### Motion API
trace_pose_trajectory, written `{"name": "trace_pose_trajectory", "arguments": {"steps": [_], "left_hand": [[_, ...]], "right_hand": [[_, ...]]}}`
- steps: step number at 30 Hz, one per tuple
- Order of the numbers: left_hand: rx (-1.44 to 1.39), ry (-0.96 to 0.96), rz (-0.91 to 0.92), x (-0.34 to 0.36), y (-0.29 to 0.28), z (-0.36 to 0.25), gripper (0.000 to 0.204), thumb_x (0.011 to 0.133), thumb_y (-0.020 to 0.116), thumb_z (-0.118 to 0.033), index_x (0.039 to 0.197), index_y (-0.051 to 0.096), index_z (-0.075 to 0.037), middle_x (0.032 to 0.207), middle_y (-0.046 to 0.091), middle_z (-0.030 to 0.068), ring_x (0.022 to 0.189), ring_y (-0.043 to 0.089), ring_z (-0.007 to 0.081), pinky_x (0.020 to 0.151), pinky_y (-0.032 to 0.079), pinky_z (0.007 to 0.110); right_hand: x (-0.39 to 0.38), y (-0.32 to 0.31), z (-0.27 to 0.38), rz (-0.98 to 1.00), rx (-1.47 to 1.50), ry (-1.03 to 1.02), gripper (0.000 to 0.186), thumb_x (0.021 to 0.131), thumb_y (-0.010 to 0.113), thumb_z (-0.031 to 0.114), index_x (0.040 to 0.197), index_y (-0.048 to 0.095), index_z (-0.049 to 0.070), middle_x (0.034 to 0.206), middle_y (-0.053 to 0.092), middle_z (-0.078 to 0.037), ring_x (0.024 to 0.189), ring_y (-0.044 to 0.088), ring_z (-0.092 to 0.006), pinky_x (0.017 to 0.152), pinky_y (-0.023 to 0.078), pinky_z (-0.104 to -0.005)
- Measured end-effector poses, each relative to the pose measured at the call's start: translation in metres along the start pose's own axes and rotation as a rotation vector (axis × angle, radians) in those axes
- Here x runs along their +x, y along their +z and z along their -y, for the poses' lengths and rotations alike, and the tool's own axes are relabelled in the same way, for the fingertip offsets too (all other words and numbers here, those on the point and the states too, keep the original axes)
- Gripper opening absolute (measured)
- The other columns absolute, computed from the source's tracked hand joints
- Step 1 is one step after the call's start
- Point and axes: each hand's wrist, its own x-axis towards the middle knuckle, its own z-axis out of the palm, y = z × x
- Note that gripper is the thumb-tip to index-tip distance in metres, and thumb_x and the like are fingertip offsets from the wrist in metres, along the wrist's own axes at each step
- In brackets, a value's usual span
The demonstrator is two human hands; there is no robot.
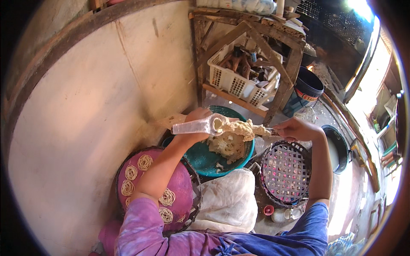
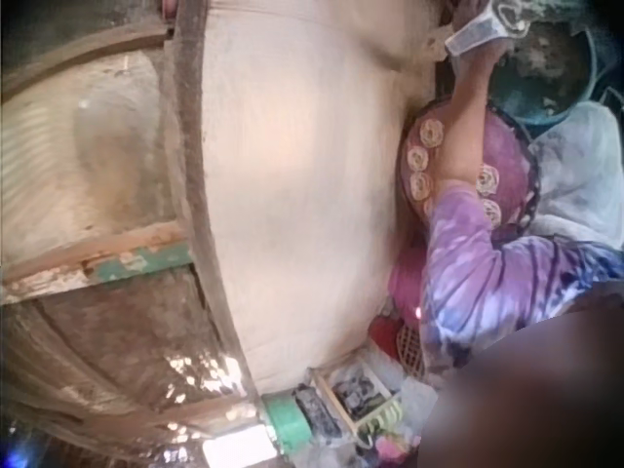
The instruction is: The person scoops dough from a green basin and loads it into a handheld extruder. They then press the extruder to form thin noodle strands into spiral shapes on a pink mat inside a woven tray. The person repeats this process, filling the tray with multiple noodle spirals.
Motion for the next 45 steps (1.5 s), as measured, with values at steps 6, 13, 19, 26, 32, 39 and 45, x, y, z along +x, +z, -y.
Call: {"name": "trace_pose_trajectory", "arguments": {"steps": [6,13,19,26,32,39,45], "left_hand": [[-0.03,0.069,-0.095,0.029,0.013,-0.023,0.025,0.069,0.075,-0.025,0.082,0.063,-0.008,0.081,0.06,0.012,0.081,0.061,0.0327,0.072,0.051,0.045],[0.018,-0.132,-0.054,0.023,-0.006,-0.006,0.028,0.071,0.076,-0.026,0.092,0.068,-0.01,0.093,0.068,0.0108,0.088,0.063,0.0325,0.078,0.052,0.043],[0.173,-0.268,0.008,0.02,-0.011,0.014,0.024,0.075,0.074,-0.027,0.091,0.069,-0.01,0.088,0.068,0.0108,0.085,0.064,0.0321,0.078,0.052,0.042],[-0.003,-0.143,-0.215,0.037,-0.003,-0.005,0.032,0.067,0.08,-0.032,0.087,0.067,-0.011,0.085,0.065,0.0091,0.083,0.063,0.0307,0.073,0.052,0.04],[0.06,-0.354,-0.031,0.029,-0.014,-0.001,0.032,0.074,0.077,-0.033,0.094,0.068,-0.009,0.089,0.067,0.0113,0.086,0.064,0.0332,0.076,0.053,0.042],[-0.105,-0.455,-0.247,0.041,-0.019,0.011,0.026,0.081,0.073,-0.029,0.095,0.069,-0.007,0.095,0.07,0.0142,0.092,0.067,0.0327,0.077,0.052,0.041],[0.04,-0.131,-0.185,0.042,-0.014,-0.015,0.028,0.071,0.077,-0.028,0.087,0.064,-0.01,0.083,0.062,0.0115,0.079,0.061,0.0331,0.073,0.051,0.043]], "right_hand": [[0.02,0.061,0.057,-0.651,-1.197,-0.317,0.043,0.085,0.06,0.015,0.127,0.063,0.021,0.078,0.062,-0.002,0.069,0.064,-0.0189,0.061,0.049,-0.0335],[0.018,0.11,0.07,-0.847,-1.252,-0.38,0.049,0.083,0.061,0.014,0.131,0.057,0.02,0.079,0.053,0.001,0.068,0.059,-0.0147,0.06,0.047,-0.0312],[-0.009,0.07,0.066,-1.063,-1.08,-0.353,0.05,0.079,0.062,0.009,0.128,0.06,0.021,0.078,0.056,-0.001,0.064,0.061,-0.0181,0.058,0.049,-0.0342],[0.032,0.072,0.085,-0.807,-1.27,-0.34,0.044,0.085,0.059,0.014,0.129,0.057,0.019,0.083,0.059,-0.003,0.068,0.065,-0.0188,0.058,0.051,-0.033],[0.008,0.08,0.089,-0.8,-1.144,-0.364,0.041,0.086,0.059,0.013,0.127,0.061,0.019,0.08,0.061,-0.001,0.065,0.065,-0.0173,0.055,0.051,-0.0326],[0.005,0.07,0.064,-0.969,-1.027,-0.383,0.045,0.08,0.06,0.007,0.123,0.063,0.018,0.076,0.06,-0.002,0.064,0.064,-0.0215,0.055,0.051,-0.035],[0.022,0.068,0.083,-0.921,-1.191,-0.401,0.043,0.081,0.061,0.01,0.123,0.062,0.018,0.077,0.06,-0.002,0.067,0.065,-0.0194,0.058,0.051,-0.0345]]}}
